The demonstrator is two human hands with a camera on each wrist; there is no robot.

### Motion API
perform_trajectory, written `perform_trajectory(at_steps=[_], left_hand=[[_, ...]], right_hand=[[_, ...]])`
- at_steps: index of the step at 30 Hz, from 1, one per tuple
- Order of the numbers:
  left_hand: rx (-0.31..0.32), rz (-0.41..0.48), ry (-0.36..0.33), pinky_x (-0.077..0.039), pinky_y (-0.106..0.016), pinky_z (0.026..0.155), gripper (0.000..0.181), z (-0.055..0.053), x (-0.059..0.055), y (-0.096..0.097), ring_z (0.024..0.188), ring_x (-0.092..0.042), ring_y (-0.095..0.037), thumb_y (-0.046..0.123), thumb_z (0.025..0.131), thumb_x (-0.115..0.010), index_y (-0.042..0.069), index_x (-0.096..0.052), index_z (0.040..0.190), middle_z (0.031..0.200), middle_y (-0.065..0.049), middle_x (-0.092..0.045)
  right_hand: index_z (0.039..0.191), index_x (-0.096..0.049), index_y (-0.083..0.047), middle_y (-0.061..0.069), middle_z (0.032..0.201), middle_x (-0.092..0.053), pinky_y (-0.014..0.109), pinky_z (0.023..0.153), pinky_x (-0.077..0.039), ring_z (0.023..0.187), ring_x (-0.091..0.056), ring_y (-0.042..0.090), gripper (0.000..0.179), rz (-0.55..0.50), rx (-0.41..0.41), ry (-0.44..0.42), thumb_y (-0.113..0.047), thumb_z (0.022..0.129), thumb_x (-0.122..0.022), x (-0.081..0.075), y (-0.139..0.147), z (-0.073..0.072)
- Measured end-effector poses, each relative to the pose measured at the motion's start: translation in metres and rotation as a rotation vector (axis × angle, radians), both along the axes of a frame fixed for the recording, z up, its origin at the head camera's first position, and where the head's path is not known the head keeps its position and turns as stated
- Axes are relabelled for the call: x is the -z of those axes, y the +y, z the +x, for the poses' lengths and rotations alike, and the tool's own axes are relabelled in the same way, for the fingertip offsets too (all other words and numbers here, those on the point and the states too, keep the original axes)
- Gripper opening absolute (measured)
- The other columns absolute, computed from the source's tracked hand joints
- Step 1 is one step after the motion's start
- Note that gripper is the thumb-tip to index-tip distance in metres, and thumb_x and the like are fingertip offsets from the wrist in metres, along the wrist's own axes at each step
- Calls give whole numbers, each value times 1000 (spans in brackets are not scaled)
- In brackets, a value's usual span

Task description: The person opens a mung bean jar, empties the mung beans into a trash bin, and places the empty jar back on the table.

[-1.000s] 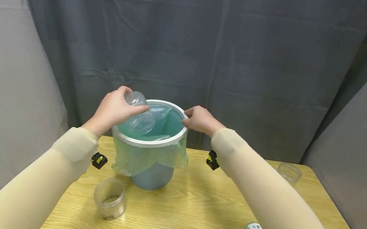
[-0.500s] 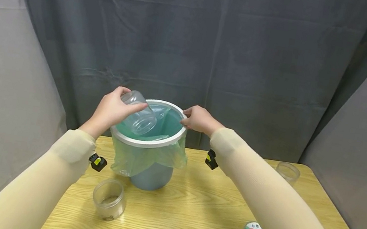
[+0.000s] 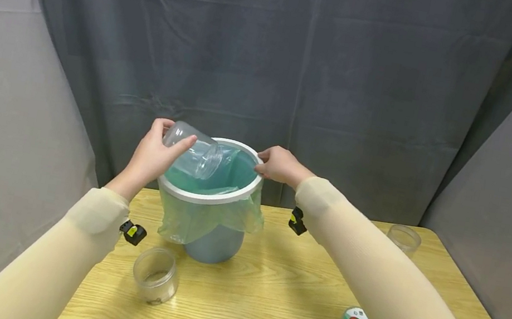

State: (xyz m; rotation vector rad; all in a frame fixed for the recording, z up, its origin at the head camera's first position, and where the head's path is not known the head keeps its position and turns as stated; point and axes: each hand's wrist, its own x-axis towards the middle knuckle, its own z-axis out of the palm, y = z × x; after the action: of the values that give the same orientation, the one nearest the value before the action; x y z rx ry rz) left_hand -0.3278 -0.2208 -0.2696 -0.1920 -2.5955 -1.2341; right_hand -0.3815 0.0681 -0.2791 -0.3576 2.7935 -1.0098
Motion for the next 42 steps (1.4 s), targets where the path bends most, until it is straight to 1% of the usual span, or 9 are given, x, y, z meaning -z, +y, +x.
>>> perform_trajectory(at_steps=[6,9,12,16,21,25,31,37,42], left_hand=[[4,245,85,-46,-45,105,73,9,9,3,121,-59,-35,57,99,-56,15,-32,153,141,-19,-52],[-11,432,165,-50,-31,96,62,18,12,8,107,-65,-21,50,101,-56,14,-37,148,133,-12,-55],[13,631,180,-53,-24,91,56,28,12,14,95,-69,-10,47,104,-53,15,-34,146,130,-5,-53],[80,870,58,-48,-35,109,69,40,8,19,119,-67,-28,57,104,-43,18,-18,156,145,-10,-43],[227,1089,-152,-16,-46,129,66,51,1,17,155,-22,-46,66,101,-32,20,-14,145,168,-20,-4],[256,1188,-242,-14,-40,129,42,58,-1,15,158,-15,-40,60,106,-33,23,-24,124,167,-15,-4],[272,1268,-297,-11,-39,130,35,70,-2,14,158,-15,-36,53,108,-39,24,-27,123,166,-9,-9],[291,1296,-226,-27,-33,123,31,74,0,17,153,-27,-34,51,107,-43,25,-32,120,153,-8,-29],[235,1296,-166,-40,-29,110,42,83,0,21,140,-44,-29,55,105,-43,22,-31,128,146,-9,-35]], right_hand=[[148,-51,1,17,143,-62,40,104,-54,115,-69,26,53,3,-2,1,-16,100,-65,2,0,-1],[149,-51,1,17,144,-61,40,103,-54,116,-68,26,53,4,-5,5,-16,101,-65,2,0,0],[149,-50,2,18,145,-60,40,103,-54,118,-68,26,54,7,-4,9,-17,101,-64,2,0,0],[149,-50,1,17,146,-60,40,103,-54,118,-69,26,54,9,1,13,-17,101,-64,3,1,-1],[149,-51,2,17,145,-61,39,102,-55,118,-69,26,53,-16,-9,28,-17,100,-63,5,0,-2],[150,-49,0,17,144,-61,39,101,-55,118,-68,26,53,-52,-17,33,-19,102,-61,10,1,0],[157,-40,-4,19,145,-58,45,107,-50,129,-60,31,57,-71,-16,66,-28,107,-54,18,1,8],[160,-35,-7,23,150,-48,50,113,-43,138,-50,36,61,-38,34,154,-37,108,-51,19,5,20],[160,-36,-10,24,151,-44,53,115,-41,140,-47,38,62,-60,53,182,-40,108,-51,21,18,26]])
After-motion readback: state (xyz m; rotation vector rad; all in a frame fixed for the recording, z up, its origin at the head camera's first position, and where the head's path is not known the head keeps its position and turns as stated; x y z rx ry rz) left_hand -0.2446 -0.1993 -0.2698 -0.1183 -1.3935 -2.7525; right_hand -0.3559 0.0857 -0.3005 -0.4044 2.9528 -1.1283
